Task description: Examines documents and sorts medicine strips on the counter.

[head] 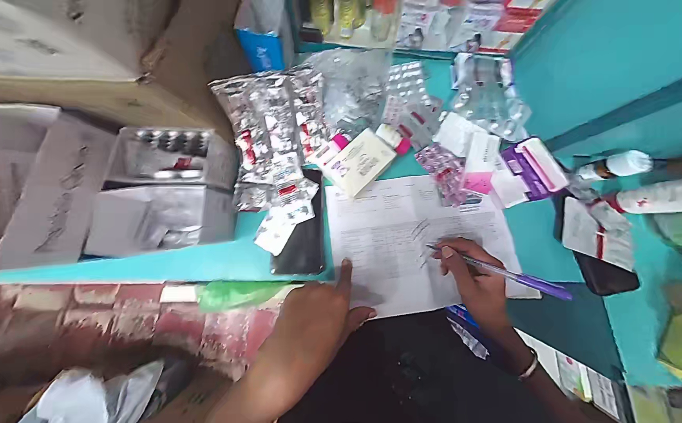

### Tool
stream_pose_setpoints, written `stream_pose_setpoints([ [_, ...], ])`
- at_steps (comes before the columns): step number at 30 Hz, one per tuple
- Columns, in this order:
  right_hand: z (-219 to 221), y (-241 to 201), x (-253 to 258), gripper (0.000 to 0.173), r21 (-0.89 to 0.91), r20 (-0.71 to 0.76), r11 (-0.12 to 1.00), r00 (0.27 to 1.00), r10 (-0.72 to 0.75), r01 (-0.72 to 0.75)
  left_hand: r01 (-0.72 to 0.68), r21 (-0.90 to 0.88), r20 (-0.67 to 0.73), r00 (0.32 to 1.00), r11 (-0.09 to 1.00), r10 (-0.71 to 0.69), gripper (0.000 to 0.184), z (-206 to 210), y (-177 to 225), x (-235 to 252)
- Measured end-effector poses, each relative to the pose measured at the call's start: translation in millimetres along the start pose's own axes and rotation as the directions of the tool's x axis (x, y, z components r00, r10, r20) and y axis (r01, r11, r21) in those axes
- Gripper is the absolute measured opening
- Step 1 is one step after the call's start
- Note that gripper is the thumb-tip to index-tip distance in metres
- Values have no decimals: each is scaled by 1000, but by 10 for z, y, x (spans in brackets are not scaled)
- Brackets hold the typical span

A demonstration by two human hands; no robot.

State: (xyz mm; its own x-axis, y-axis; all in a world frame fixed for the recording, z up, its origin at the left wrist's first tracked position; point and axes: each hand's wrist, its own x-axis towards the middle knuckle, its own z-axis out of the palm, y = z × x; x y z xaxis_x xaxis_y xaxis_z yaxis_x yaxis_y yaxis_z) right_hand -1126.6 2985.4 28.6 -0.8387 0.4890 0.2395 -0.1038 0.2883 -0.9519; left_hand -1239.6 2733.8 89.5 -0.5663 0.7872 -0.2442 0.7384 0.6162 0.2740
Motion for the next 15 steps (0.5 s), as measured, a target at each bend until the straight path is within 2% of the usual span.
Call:
stream_pose_setpoints([
  [3, -55, -61, 17, 17, 54, -23, 998, 999, 29, -27, -14, -37, -32, 999, 999, 13, 75, 40, -15, 37],
  [6, -141, -148, 127, 21, 65, -70, 998, 998, 3, 2, 11, -80, 61, 998, 997, -6, 77, -30, -73, 30],
  [9, -443, -201, 306, 24, -151, -183, 983, 975, -127, 100, 43, -72, 156, 987, 996, -32, 79, -66, -73, 55],
  [12, -740, -252, 501, 31, -402, -287, 914, 940, -185, 57, 47, -63, 188, 982, 997, -35, 79, -78, -75, 62],
  [15, -879, -279, 685, 35, -557, -281, 830, 930, -237, 43, 5, -75, 71, 997, 997, 1, 75, -50, -92, 52],
])
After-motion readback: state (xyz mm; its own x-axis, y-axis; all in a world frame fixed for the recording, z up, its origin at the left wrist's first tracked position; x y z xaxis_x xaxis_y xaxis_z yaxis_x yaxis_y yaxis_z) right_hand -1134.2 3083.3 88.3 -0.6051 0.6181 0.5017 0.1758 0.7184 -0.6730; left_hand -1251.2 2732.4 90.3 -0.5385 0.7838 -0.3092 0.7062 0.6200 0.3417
